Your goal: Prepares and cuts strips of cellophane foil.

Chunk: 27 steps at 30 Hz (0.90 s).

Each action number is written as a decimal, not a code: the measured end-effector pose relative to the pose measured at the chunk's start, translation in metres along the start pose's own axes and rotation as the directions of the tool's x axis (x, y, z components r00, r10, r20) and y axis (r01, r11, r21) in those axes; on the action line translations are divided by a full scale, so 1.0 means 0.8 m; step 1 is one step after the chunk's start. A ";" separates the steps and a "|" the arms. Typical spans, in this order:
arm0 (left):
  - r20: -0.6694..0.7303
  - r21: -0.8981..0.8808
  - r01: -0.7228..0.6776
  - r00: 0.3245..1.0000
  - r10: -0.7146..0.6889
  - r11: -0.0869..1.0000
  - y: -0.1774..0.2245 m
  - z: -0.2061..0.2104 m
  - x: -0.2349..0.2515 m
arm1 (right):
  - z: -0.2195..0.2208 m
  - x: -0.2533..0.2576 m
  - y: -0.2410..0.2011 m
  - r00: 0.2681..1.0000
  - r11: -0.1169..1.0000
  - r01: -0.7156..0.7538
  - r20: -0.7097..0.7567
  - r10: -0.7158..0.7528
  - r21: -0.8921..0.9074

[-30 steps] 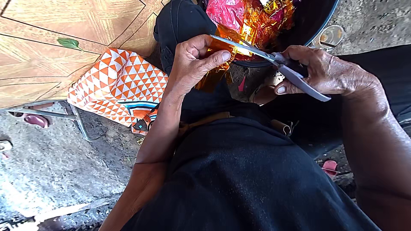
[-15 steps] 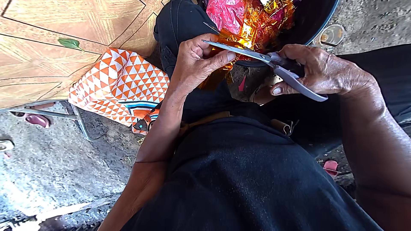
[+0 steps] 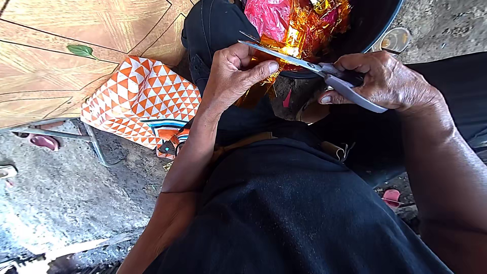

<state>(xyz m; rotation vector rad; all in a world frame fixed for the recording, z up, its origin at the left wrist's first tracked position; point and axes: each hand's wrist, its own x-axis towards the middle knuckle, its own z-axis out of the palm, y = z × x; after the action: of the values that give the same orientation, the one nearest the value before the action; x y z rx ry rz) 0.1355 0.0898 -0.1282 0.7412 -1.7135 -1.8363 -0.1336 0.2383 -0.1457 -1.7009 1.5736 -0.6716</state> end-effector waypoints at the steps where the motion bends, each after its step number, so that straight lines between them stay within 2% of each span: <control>1: 0.005 0.001 0.006 1.000 -0.006 1.000 0.000 0.000 0.000 | 0.000 0.000 0.001 1.000 1.000 -0.001 -0.001 0.001 0.002; 17: 0.024 -0.013 0.101 0.995 -0.100 0.995 0.000 -0.004 -0.007 | 0.001 -0.002 0.005 1.000 1.000 0.007 -0.007 -0.007 0.017; 21: 0.021 -0.029 0.115 0.993 -0.114 0.993 0.001 -0.004 -0.008 | -0.003 -0.004 0.006 0.994 0.999 -0.044 0.100 0.041 0.028; 27: 0.018 -0.058 0.102 0.995 -0.101 0.993 0.002 -0.003 -0.007 | -0.009 -0.006 0.002 0.988 0.996 -0.085 0.130 0.080 0.034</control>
<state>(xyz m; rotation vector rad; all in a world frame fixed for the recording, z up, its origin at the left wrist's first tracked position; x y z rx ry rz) 0.1409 0.0920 -0.1261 0.8048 -1.6512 -1.9566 -0.1407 0.2418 -0.1423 -1.6078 1.5221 -0.5368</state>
